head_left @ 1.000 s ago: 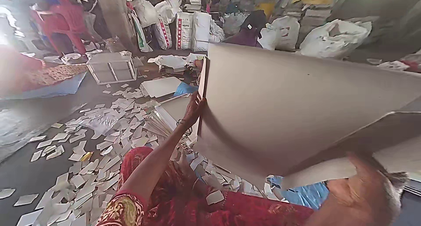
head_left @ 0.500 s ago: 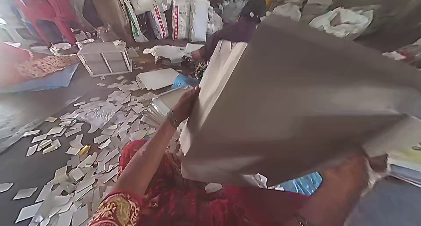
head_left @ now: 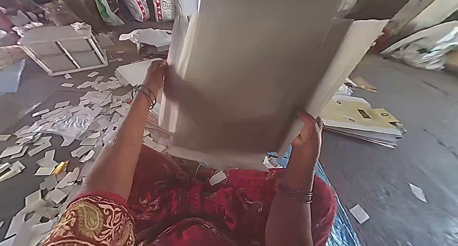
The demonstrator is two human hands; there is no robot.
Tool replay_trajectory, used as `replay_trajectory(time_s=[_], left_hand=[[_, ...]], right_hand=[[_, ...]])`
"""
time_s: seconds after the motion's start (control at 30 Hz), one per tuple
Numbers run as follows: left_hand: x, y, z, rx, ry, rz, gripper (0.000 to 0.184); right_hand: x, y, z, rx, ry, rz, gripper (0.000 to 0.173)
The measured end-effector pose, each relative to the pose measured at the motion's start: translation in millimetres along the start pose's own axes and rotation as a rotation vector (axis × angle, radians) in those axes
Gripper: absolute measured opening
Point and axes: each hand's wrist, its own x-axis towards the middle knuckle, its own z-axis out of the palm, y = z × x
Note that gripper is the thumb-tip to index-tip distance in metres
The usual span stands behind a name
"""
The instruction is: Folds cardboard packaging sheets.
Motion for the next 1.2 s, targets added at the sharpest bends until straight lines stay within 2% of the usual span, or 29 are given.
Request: replay_trajectory(time_s=[0.07,0.13,0.23,0.3,0.43,0.53,0.63,0.67,0.73,0.77,0.83,0.87,0.93,1.0,1.1,1.2], left_hand=[[-4.5,-24.0,-8.3,0.083,0.051,0.028,0.053],[-30.7,-40.9,-2.7,0.004,0.120,0.016,0.055],[-88.3,-65.9,22.0,-0.183,0.167,-0.121,0.061],[-122.3,-84.9,43.8,-0.296,0.059,-0.269,0.061],[-157.9,-92.5,91.8,-0.600,-0.327,-0.537,0.063],[-165.1,-89.1,122.6,-0.758,-0.444,-0.712,0.070],[-164.9,-90.1,138.4,-0.852,-0.474,-0.755,0.066],[-164.7,-87.7,141.4,-0.872,-0.426,-0.753,0.055],[-164.3,-80.0,145.8,-0.911,-0.215,-0.734,0.025],[-163.8,-78.1,145.3,-0.941,-0.118,-0.701,0.017],[-158.6,-77.1,137.8,-1.021,-0.033,-0.561,0.018],[-154.8,-72.6,131.8,-1.060,-0.023,-0.490,0.019],[-154.2,-59.6,116.1,-1.137,-0.037,-0.370,0.025],[-153.1,-41.0,100.5,-1.199,-0.092,-0.251,0.033],[-155.8,-16.0,86.2,-1.261,-0.091,-0.112,0.038],[-158.0,-7.6,73.4,-1.329,-0.078,-0.046,0.039]], right_hand=[[-1.5,-1.5,3.1,-0.022,0.038,0.015,0.034],[-5.0,-4.4,8.4,0.031,0.044,-0.002,0.031],[-10.2,-6.5,21.6,0.124,0.044,-0.008,0.029],[-14.0,-4.9,27.0,0.142,0.052,-0.020,0.031],[-20.4,-6.9,34.3,0.077,0.046,-0.017,0.030],[-28.0,-7.9,35.1,0.029,-0.002,-0.009,0.027],[-33.7,-16.0,34.2,-0.057,-0.083,0.002,0.024],[-35.8,-20.7,33.1,-0.090,-0.106,0.010,0.024],[-36.9,-29.2,29.5,-0.112,-0.088,0.039,0.023],[-34.7,-32.5,25.9,-0.098,-0.057,0.055,0.027],[-23.5,-34.6,13.2,-0.071,-0.011,0.095,0.041],[-14.4,-30.0,5.4,-0.056,0.004,0.103,0.043],[-1.8,-11.8,-4.5,-0.073,0.002,0.125,0.031],[-2.4,2.8,3.4,-0.128,-0.019,0.193,0.025],[-12.0,23.1,22.1,-0.150,-0.112,0.275,0.025],[-17.5,45.4,36.1,-0.106,-0.232,0.356,0.028]])
